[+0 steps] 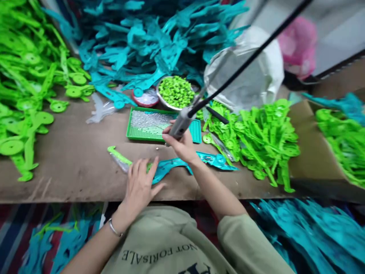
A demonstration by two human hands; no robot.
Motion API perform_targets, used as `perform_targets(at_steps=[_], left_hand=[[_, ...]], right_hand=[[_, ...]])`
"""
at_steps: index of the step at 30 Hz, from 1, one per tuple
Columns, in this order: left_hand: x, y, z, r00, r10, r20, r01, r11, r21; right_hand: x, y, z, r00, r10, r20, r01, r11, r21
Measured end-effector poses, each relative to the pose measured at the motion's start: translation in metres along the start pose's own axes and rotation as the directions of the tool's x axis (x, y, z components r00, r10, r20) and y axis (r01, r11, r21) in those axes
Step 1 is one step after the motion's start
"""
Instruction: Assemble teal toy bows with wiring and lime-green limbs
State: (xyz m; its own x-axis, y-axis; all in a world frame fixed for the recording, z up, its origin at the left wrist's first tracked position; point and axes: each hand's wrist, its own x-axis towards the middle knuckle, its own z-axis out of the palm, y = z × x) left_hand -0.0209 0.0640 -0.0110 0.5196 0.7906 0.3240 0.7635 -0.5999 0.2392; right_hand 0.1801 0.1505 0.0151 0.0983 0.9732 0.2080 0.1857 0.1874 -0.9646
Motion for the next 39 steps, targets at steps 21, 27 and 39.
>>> perform_targets(at_steps=[21,27,39], left_hand=[[-0.008,-0.076,-0.012,0.987,0.133,0.084,-0.125,0.987,-0.1],[-0.011,-0.087,-0.016,0.983,0.169,0.069,-0.159,0.979,-0.128],[-0.012,-0.069,-0.029,0.982,0.17,-0.088,-0.173,0.984,-0.038]], right_hand=[[-0.108,0.023,-0.229,0.86,0.16,-0.485,-0.471,0.617,-0.63],[-0.086,0.034,-0.22,0.872,0.015,-0.489,-0.405,0.584,-0.704],[-0.002,0.059,-0.231,0.767,0.095,-0.635,-0.626,0.325,-0.708]])
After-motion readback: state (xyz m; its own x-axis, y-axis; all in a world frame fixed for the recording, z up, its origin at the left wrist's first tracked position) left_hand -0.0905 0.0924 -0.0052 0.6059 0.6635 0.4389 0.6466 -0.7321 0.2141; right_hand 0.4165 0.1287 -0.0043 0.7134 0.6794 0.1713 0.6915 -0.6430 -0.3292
